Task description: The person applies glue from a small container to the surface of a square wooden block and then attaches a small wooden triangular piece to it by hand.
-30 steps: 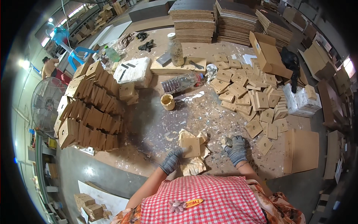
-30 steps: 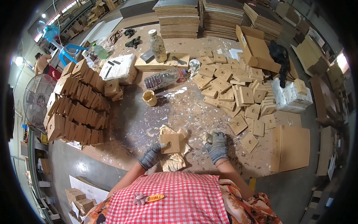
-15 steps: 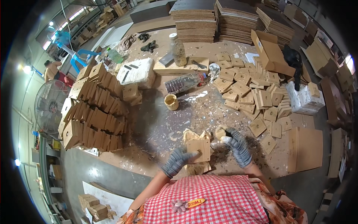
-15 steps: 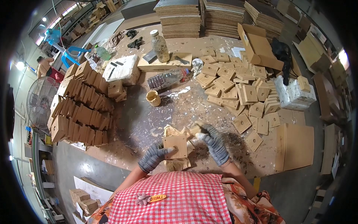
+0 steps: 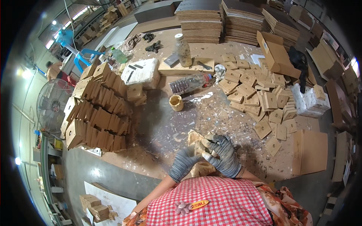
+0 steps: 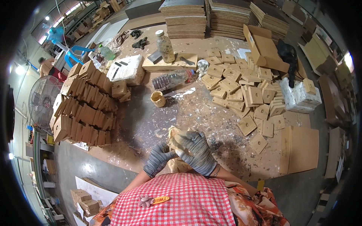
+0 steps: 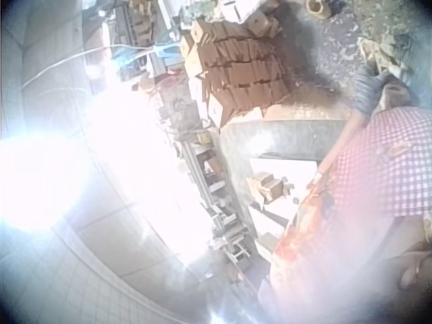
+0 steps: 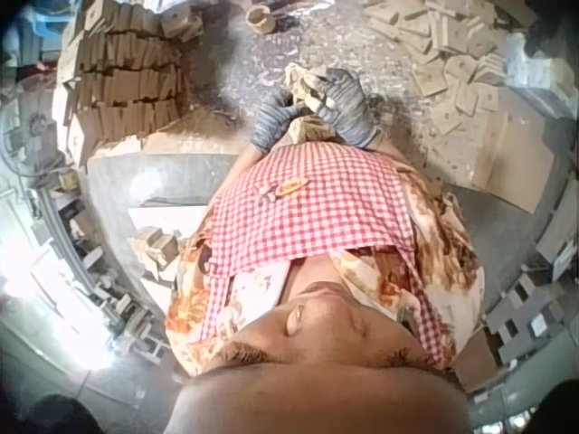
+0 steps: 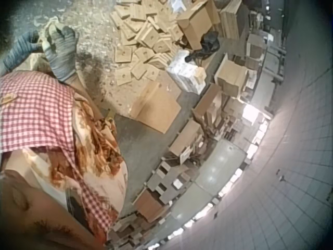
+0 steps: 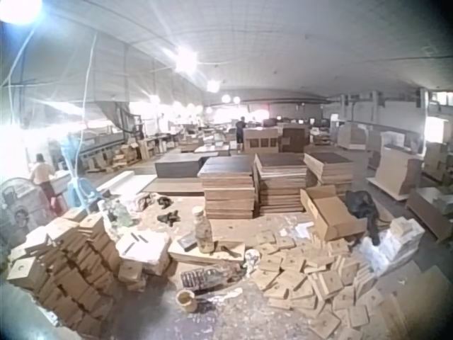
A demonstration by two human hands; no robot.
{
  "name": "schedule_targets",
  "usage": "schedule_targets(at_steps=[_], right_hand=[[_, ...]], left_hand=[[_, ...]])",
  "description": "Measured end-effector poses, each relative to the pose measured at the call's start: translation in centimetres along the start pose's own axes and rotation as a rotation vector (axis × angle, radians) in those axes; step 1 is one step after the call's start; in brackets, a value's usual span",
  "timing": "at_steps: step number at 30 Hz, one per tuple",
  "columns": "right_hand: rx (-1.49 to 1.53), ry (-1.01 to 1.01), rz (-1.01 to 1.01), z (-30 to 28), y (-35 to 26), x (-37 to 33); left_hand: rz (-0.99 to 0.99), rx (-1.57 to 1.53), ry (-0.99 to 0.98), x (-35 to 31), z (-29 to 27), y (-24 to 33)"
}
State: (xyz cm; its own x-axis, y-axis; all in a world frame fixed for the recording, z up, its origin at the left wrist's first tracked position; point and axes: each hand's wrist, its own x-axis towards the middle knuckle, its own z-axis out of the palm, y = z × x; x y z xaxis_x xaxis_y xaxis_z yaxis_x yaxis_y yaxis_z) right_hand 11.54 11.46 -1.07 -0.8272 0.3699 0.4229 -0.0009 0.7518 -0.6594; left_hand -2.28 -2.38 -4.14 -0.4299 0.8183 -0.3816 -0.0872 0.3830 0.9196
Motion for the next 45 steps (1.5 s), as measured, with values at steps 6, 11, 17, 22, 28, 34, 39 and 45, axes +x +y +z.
schedule_targets(at_steps=[6,11,17,22,28,34,39,45], right_hand=[[-0.015,-0.050,0.086,-0.3,0.8,0.2],[1.116,0.105,0.428,-0.5,3.2,-1.7],[1.630,0.083,0.783,-1.7,4.4,-1.9],[1.628,0.056,0.798,-1.9,4.3,-1.7],[1.479,0.020,0.766,-3.0,2.4,-0.6],[1.523,0.023,0.762,-2.8,2.8,-0.9],[1.681,0.101,0.697,-2.2,2.9,-1.0],[1.537,0.100,0.771,-1.9,2.7,-0.9]], left_hand=[[0.029,-0.279,0.012,-0.2,0.3,0.7],[-0.021,-0.139,0.032,0.3,-0.3,0.1],[-0.024,-0.182,0.033,-0.1,-0.3,1.5],[-0.014,-0.132,0.029,0.0,-0.2,1.4],[-0.017,-0.194,0.023,-0.1,-0.1,1.2],[-0.030,-0.150,0.036,-0.5,-0.3,2.2],[-0.023,-0.154,0.036,-0.6,-0.2,2.0],[-0.044,-0.132,0.041,-0.7,0.1,2.0]])
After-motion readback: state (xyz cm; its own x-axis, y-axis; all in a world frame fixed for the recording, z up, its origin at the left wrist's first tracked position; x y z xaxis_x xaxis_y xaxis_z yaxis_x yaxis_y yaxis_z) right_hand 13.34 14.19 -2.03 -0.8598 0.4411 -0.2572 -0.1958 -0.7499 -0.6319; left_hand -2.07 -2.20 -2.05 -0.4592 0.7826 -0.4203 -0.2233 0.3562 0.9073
